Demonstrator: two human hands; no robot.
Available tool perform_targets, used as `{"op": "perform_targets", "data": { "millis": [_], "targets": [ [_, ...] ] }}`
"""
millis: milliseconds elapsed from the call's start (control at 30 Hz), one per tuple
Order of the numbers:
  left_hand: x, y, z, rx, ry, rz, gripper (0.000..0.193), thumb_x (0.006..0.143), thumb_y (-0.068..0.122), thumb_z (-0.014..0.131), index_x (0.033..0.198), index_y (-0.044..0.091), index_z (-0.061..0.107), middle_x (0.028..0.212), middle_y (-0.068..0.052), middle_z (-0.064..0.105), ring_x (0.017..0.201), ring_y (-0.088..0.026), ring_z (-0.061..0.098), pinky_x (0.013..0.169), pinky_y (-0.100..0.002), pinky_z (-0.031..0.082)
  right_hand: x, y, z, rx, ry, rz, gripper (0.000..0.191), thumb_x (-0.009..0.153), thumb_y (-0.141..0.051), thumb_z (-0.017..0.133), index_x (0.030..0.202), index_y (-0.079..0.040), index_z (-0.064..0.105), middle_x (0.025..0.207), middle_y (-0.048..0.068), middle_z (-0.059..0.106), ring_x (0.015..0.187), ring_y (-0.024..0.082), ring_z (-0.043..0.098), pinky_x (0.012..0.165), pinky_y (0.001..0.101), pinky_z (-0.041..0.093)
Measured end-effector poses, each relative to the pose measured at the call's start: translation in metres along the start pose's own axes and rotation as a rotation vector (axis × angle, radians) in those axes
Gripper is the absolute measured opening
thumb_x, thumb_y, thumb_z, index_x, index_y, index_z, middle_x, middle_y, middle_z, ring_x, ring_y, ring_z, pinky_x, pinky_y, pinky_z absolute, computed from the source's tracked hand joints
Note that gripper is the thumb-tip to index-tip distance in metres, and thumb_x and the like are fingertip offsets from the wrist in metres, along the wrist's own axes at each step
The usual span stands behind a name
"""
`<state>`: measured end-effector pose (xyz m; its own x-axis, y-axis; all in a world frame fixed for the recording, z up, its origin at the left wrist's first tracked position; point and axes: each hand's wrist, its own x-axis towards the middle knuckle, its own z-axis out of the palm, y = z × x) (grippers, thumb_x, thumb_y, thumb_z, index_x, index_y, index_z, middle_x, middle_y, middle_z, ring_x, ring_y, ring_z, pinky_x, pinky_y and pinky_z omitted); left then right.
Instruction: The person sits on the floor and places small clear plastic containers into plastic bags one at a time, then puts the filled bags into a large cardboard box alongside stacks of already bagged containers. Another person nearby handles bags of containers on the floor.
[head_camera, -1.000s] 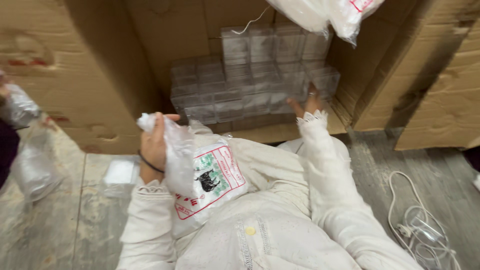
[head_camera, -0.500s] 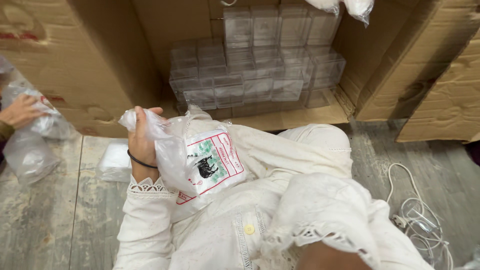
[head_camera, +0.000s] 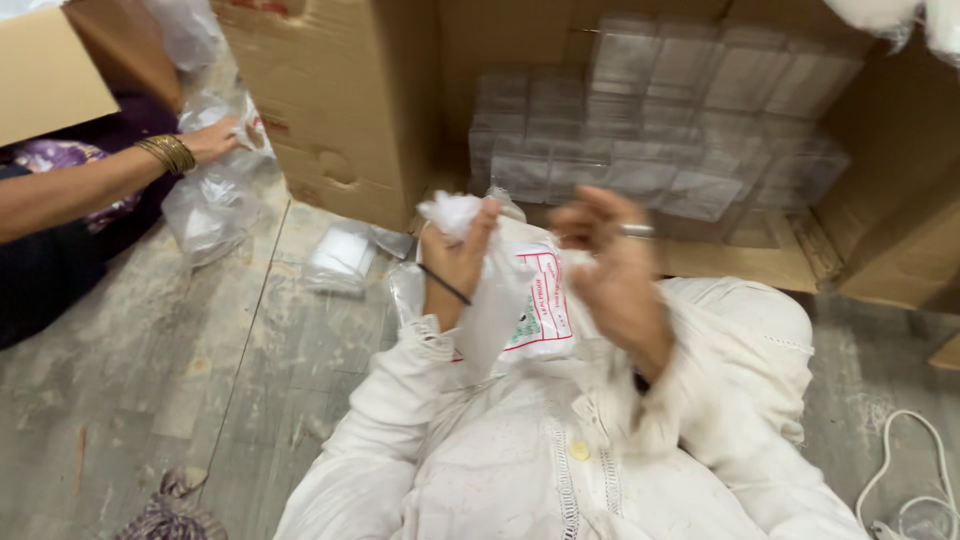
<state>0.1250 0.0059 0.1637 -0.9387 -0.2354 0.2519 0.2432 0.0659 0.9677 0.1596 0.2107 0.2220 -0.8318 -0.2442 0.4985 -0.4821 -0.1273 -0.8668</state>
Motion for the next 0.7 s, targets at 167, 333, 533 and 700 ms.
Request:
{"op": "perform_targets", "data": {
  "millis": [167, 333, 533, 700],
  "targets": [
    [0.001, 0.023, 0.009, -0.098, -0.126, 0.044, 0.031, 0.092, 0.029, 0.078, 0.108, 0.003, 0.071, 0.090, 0.001, 0.072, 0.083, -0.006, 0.064, 0.074, -0.024, 0.052, 0.002, 0.078, 0.029, 0.071, 0.036, 0.262, 0.047, 0.092, -0.009, 0.078, 0.133, 0.005, 0.060, 0.124, 0.010, 0.067, 0.116, 0.016, 0.060, 0.102, 0.0330, 0.048],
    [0.005, 0.018, -0.007, -0.293, -0.254, -0.142, 0.029, 0.092, 0.018, 0.082, 0.108, -0.004, 0.075, 0.099, -0.004, 0.076, 0.090, -0.012, 0.071, 0.082, -0.027, 0.058, 0.003, 0.081, 0.009, 0.184, 0.189, 0.402, 0.018, 0.098, -0.010, 0.069, 0.109, 0.004, 0.072, 0.094, 0.004, 0.074, 0.082, 0.010, 0.067, 0.074, 0.0251, 0.057],
    [-0.001, -0.001, -0.005, -0.438, -0.364, -0.212, 0.035, 0.085, 0.016, 0.082, 0.115, 0.004, 0.068, 0.101, 0.001, 0.071, 0.094, -0.007, 0.066, 0.083, -0.024, 0.055, -0.004, 0.088, 0.010, 0.130, 0.259, 0.351, 0.015, 0.101, -0.012, 0.070, 0.103, 0.003, 0.071, 0.089, 0.001, 0.071, 0.079, 0.006, 0.061, 0.070, 0.0210, 0.051],
    [-0.002, -0.012, 0.004, -0.330, -0.229, -0.221, 0.022, 0.089, 0.020, 0.081, 0.101, 0.003, 0.071, 0.085, 0.003, 0.068, 0.076, -0.007, 0.060, 0.067, -0.024, 0.049, -0.003, 0.086, 0.013, 0.165, 0.281, 0.363, 0.013, 0.100, -0.012, 0.070, 0.100, 0.001, 0.071, 0.087, -0.002, 0.069, 0.077, 0.004, 0.058, 0.069, 0.0197, 0.048]
  ]
}}
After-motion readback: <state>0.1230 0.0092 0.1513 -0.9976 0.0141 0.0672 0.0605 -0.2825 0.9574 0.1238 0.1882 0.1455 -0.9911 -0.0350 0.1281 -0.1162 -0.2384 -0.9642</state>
